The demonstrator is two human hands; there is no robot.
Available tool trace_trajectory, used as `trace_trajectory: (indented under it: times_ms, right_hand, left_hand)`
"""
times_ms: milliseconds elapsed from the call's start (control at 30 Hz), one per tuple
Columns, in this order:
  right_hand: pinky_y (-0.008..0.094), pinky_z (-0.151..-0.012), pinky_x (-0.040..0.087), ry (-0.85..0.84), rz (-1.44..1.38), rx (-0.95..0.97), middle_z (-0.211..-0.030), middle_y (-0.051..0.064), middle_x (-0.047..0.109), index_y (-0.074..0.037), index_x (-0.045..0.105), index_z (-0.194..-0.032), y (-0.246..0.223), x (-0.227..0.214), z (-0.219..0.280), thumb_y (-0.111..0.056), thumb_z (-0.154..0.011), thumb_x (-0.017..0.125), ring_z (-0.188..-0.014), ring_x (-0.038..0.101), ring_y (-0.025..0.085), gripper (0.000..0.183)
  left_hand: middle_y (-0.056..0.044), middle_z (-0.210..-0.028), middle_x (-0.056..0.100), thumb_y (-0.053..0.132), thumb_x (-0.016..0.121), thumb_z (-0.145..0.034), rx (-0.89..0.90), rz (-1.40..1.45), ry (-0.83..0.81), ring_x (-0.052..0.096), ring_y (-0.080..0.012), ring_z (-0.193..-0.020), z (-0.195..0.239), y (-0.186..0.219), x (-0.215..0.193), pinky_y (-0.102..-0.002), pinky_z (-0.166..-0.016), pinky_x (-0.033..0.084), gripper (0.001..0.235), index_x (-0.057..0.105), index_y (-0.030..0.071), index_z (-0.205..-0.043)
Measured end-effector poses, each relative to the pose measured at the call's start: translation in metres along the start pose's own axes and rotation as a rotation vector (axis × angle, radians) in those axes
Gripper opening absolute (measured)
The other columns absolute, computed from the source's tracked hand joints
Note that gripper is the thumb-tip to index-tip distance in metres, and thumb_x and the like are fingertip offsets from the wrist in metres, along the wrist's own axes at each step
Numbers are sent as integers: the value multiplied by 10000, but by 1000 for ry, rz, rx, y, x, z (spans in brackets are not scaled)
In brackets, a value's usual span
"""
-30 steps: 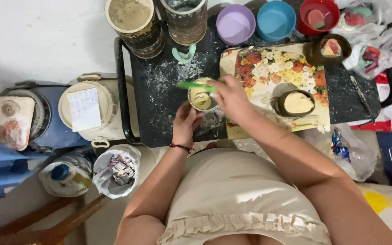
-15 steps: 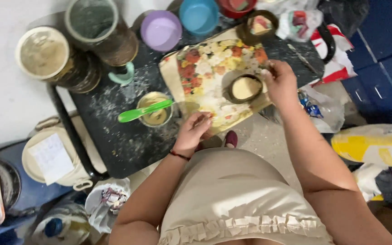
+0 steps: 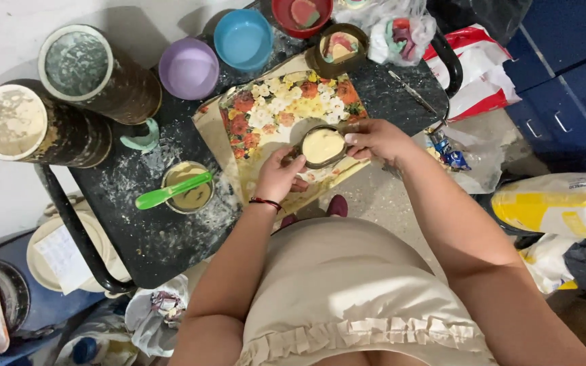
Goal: The person mixes a yellow batter in a small bowl using a green spatula, then pours the mixture into a round metal mold. They tap the mold on the table to settle the contents and place it on a nearby shelf before returning to mix more batter.
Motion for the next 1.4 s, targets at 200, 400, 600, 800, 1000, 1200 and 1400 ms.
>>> trace_trajectory:
  times_ms: [200, 400, 600, 800, 1000, 1200, 1400]
  right_hand:
    - [432, -755, 656, -49, 50, 38, -1144, 320, 659, 197, 520, -1371, -8, 6, -4, -141, -932, 741, -872, 736, 297, 597]
    - [456, -715, 671, 58, -119, 78, -1096, 288, 640, 162, 476, -1409, 17, 13, -2, -95, -934, 716, -821, 766, 324, 591]
    - [440, -730, 686, 152, -99, 24, -1113, 305, 619, 182, 451, -1429, 28, 15, 6, -139, -1007, 604, -842, 755, 303, 552]
    - [439, -739, 680, 200, -138, -4, -1132, 319, 591, 201, 446, -1423, 29, 9, 6, -122, -1006, 612, -868, 742, 311, 553]
    - [408, -724, 672, 208, -115, -19, -1033, 308, 611, 220, 461, -1406, 14, 9, 24, -104, -1010, 594, -849, 735, 315, 529]
    - [367, -693, 671, 190, -70, -36, -980, 262, 634, 202, 494, -1390, 9, 7, 20, -109, -1002, 612, -818, 742, 276, 511]
    - [405, -687, 666, 175, -72, -49, -986, 292, 643, 213, 480, -1385, 23, 2, 5, -115, -1027, 607, -824, 745, 297, 502]
  left_hand:
    - [-266, -988, 765, 308, 825, -906, 6, -42, 85, 781, -274, -693, -4, 2, -5, -337, -568, 656, 640, 562, -82, -1341]
    - [-211, -838, 762, 322, 843, -893, 40, -72, 184, 739, -230, -567, -22, -8, -18, -320, -446, 616, 501, 690, -66, -1171]
    - [-218, -905, 747, 322, 791, -902, 66, -147, 156, 732, -218, -644, -24, 14, -10, -332, -522, 615, 535, 676, -69, -1248]
    - [-269, -1114, 728, 399, 766, -945, 45, -278, 68, 742, -222, -807, -38, 23, -3, -378, -701, 656, 740, 542, -128, -1413]
    - [-303, -1221, 690, 360, 750, -935, 38, -292, 60, 742, -291, -1003, -21, 41, 3, -370, -724, 646, 677, 570, -105, -1394]
    - [-315, -1275, 649, 391, 711, -982, 58, -342, 26, 727, -290, -998, -37, 27, -4, -404, -716, 673, 675, 551, -100, -1417]
    - [-306, -1324, 642, 426, 707, -971, 70, -393, 34, 680, -365, -1184, -30, 32, -1, -436, -817, 659, 698, 560, -99, -1407]
Point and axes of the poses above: each hand's wrist, its own z-axis away from the middle knuckle, its own x-axis out of the palm, y = z × x, the point moved 9 cm from there along -z, towards the middle knuckle
